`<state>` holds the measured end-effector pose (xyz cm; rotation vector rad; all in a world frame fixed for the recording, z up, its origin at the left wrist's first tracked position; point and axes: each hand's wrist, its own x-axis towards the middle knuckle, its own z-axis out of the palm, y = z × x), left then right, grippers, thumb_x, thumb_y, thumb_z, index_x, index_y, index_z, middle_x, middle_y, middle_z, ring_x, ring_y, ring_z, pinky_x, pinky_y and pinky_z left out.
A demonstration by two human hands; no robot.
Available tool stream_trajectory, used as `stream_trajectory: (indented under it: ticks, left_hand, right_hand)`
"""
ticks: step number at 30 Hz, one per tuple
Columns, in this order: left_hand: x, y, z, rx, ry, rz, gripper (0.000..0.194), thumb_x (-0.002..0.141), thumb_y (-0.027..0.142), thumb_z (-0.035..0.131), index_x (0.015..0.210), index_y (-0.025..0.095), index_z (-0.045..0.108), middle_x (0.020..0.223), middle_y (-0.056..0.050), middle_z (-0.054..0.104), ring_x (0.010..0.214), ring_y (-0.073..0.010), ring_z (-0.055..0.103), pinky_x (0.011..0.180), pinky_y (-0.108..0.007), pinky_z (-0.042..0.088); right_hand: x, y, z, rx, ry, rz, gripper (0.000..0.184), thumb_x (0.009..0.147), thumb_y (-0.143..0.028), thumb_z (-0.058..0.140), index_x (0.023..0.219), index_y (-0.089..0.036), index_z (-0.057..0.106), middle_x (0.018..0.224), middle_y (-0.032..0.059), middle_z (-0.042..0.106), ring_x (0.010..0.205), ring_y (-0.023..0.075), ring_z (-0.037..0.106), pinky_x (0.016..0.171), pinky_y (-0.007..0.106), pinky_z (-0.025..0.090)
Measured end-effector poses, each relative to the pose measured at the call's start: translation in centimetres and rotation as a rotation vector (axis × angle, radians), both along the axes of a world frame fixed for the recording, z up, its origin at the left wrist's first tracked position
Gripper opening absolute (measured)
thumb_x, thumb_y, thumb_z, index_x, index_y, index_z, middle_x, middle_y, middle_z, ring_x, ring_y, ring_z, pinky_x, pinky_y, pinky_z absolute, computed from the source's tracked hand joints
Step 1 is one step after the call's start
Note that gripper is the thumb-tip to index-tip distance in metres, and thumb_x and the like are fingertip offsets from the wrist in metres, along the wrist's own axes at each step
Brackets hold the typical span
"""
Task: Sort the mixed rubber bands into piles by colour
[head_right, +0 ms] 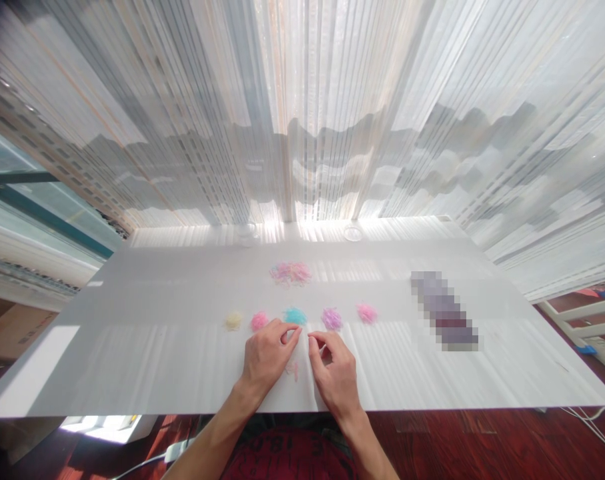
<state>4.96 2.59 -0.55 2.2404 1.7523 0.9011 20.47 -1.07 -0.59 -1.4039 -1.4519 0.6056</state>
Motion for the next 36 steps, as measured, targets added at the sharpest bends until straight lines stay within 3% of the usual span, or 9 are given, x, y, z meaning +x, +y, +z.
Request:
stream_trajectory:
  ticks: [15,20,24,26,32,36]
  left_hand:
    - [0.1,-0.1,-0.4,0.061,0.046,0.041,0.016,0.096,0.024,0.067,0.083,0.022,0.077,0.067,-0.001,0.067,0.054,-0.0150,0.058,0.051,-0.025,0.034]
    - [-1.2,-1.1,0.3,0.062,0.009,-0.006,0.020,0.100,0.025,0.061,0.088,0.022,0.076,0.065,0.001,0.065,0.055,-0.0137,0.060,0.053,-0.024,0.038]
    - [-3.3,-2.6,0.8,-0.033,-0.041,-0.096,0.017,0.100,0.024,0.060,0.094,0.023,0.076,0.070,0.002,0.067,0.060,-0.0133,0.065,0.058,-0.023,0.045]
    - [-4.2,-3.4,1.0,-0.088,-0.033,-0.122,0.013,0.098,0.023,0.063,0.098,0.024,0.076,0.073,0.003,0.069,0.063,-0.0137,0.068,0.059,-0.023,0.047]
    - [-4.7,-4.7,1.3,-0.215,0.021,-0.221,0.011,0.092,0.021,0.072,0.101,0.025,0.075,0.086,0.002,0.072,0.072,-0.0151,0.073,0.066,-0.023,0.053]
    - [-4.1,-4.7,1.2,-0.217,0.022,-0.207,0.007,0.094,0.019,0.069,0.095,0.024,0.074,0.087,0.002,0.071,0.072,-0.0151,0.073,0.067,-0.024,0.054]
  right_hand:
    - [0.1,0.0,-0.1,-0.002,0.003,0.026,0.024,0.101,-0.036,0.058,0.094,-0.021,0.075,0.084,0.0050,0.075,0.070,0.0181,0.068,0.064,0.029,0.057]
    - [0.1,-0.1,-0.1,-0.008,-0.004,0.025,0.021,0.101,-0.034,0.059,0.093,-0.021,0.074,0.085,0.0044,0.075,0.070,0.0182,0.069,0.065,0.029,0.057]
    - [0.1,-0.1,-0.2,-0.009,-0.033,0.040,0.019,0.101,-0.031,0.058,0.093,-0.022,0.073,0.085,0.0037,0.075,0.069,0.0180,0.068,0.064,0.028,0.056]
    - [0.1,0.0,-0.3,0.008,-0.069,0.081,0.016,0.101,-0.027,0.057,0.095,-0.023,0.072,0.085,0.0034,0.073,0.070,0.0182,0.067,0.065,0.029,0.055]
    - [0.4,-0.4,-0.7,0.098,-0.278,0.374,0.012,0.098,-0.016,0.059,0.103,-0.023,0.067,0.096,0.0068,0.070,0.091,0.0250,0.066,0.083,0.040,0.055]
    - [0.8,-0.7,-0.5,0.060,-0.291,0.421,0.013,0.097,-0.014,0.061,0.107,-0.023,0.063,0.104,0.0084,0.066,0.098,0.0255,0.063,0.086,0.040,0.055]
